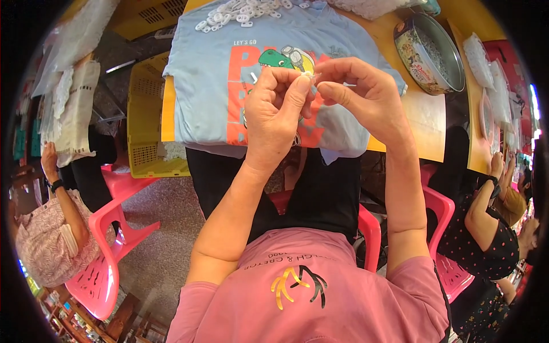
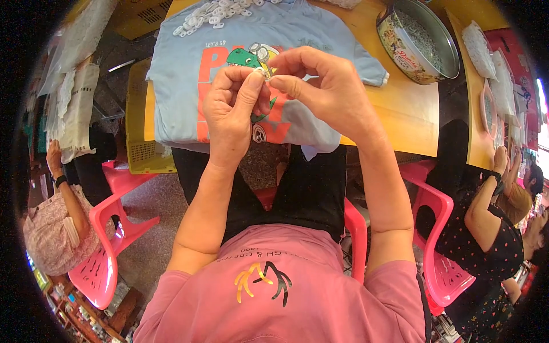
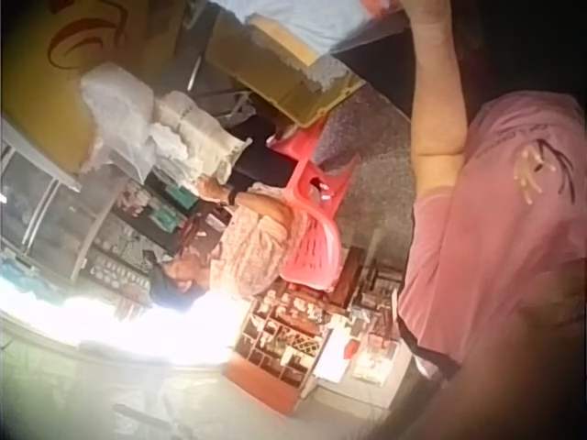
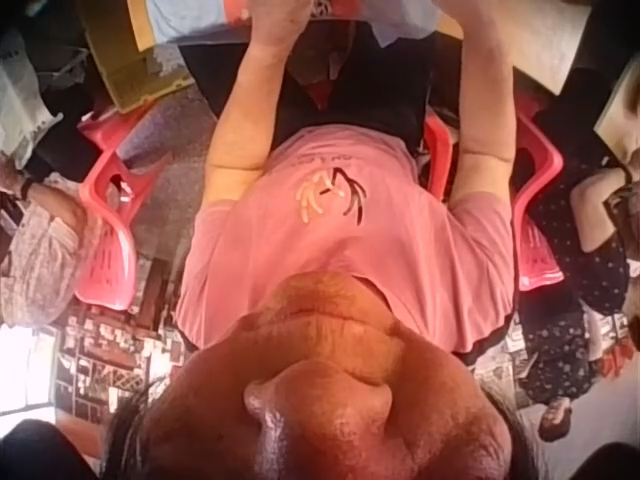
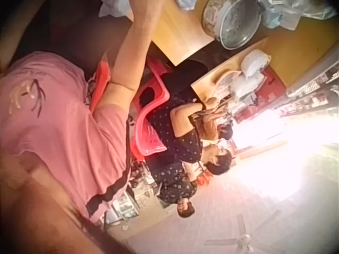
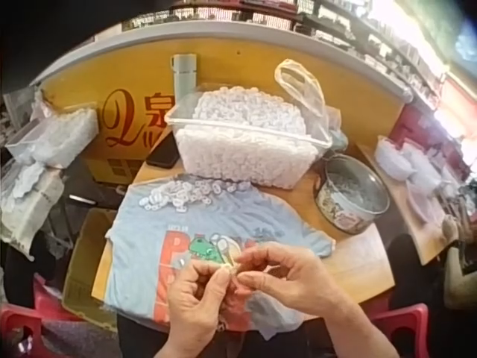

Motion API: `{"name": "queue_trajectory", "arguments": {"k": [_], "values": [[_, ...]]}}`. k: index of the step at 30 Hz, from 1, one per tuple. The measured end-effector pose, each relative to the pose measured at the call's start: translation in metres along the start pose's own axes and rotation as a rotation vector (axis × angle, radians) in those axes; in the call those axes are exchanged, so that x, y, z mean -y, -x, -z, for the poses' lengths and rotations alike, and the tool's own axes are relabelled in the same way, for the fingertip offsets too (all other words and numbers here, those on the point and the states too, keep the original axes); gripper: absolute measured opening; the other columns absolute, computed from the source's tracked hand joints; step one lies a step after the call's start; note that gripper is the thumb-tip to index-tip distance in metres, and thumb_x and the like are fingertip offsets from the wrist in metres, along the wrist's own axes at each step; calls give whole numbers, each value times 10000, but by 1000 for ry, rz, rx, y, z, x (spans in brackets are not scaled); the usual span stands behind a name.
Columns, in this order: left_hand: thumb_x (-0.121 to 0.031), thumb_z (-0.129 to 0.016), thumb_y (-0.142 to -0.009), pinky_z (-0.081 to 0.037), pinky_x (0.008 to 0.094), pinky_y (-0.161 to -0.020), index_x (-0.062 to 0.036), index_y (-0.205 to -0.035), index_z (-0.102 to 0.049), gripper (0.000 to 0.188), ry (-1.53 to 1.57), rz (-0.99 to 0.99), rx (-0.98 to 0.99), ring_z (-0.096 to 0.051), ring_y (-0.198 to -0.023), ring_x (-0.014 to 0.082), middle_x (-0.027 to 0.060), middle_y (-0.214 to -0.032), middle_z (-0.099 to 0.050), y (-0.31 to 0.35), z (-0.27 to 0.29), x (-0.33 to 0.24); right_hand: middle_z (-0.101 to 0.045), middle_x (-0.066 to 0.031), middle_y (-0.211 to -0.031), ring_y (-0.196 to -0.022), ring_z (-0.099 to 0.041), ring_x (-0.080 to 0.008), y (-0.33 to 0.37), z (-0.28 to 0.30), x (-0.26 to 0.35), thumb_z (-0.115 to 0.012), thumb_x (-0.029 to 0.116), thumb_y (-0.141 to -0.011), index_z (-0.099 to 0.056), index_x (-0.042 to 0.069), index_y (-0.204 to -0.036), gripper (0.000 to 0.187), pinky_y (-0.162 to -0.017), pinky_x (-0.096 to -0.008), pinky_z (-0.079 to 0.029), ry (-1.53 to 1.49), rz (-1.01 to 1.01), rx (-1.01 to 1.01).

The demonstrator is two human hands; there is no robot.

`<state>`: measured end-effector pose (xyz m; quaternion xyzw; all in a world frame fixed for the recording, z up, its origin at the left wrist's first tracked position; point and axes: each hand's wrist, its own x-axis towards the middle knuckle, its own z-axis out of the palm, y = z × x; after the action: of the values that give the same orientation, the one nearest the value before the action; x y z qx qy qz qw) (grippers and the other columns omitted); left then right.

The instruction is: Attaching small white plastic clips or components to t-shirts at a manual assembly station.

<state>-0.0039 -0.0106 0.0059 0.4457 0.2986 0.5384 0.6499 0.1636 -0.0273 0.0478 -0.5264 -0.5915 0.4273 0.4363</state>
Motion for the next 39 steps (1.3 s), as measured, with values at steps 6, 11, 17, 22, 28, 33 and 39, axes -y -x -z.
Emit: {"name": "queue_trajectory", "arguments": {"k": [6,11,17,22,28,33,39], "values": [[-101,-605,-968,-458,200,-562,-18,-959,-555,98,-46,-10,15,-555,-634,49,23,-798,-632,-1,1,0,-691,-79,-861,-772,-663,-148,-5,4,11,-713,106,-871,-644,-25,-993,192,-705,-275,-539,431,265,21],[-95,-608,-966,-456,196,-566,-21,-965,-555,92,-34,-4,41,-555,-649,47,17,-793,-624,-1,1,0,-627,-120,-813,-698,-615,-239,-9,4,3,-656,84,-904,-601,-26,-938,128,-621,-320,-485,632,394,9],[-95,-613,-964,-462,196,-572,-18,-974,-558,95,-45,10,49,-559,-650,49,23,-792,-629,-2,3,1,-561,-119,-808,-684,-553,-277,-10,0,-4,-616,42,-912,-558,-20,-900,86,-597,-351,-443,553,475,27],[-92,-608,-967,-466,200,-569,-18,-970,-558,90,-31,20,50,-566,-633,57,31,-785,-640,-2,3,0,-557,-113,-806,-680,-546,-269,-11,-3,-9,-616,36,-910,-558,-21,-906,81,-603,-334,-451,508,501,14],[-86,-601,-970,-462,202,-566,-17,-972,-559,81,-53,6,44,-572,-635,61,35,-785,-641,-4,5,2,-556,-109,-806,-674,-546,-268,-14,-4,-11,-612,25,-908,-566,-16,-917,62,-592,-333,-453,517,513,10],[-81,-598,-970,-463,205,-575,-11,-974,-557,81,-50,9,50,-574,-643,64,35,-786,-638,-2,5,-2,-544,-119,-801,-677,-543,-284,-15,-7,-12,-623,12,-888,-573,-11,-940,76,-591,-336,-455,527,573,31],[-82,-595,-973,-465,211,-588,-5,-969,-553,88,-19,35,71,-579,-663,70,37,-789,-636,-3,3,-3,-542,-127,-808,-681,-544,-304,-13,-4,-14,-620,3,-884,-573,-9,-952,84,-589,-348,-456,513,531,25]]}}
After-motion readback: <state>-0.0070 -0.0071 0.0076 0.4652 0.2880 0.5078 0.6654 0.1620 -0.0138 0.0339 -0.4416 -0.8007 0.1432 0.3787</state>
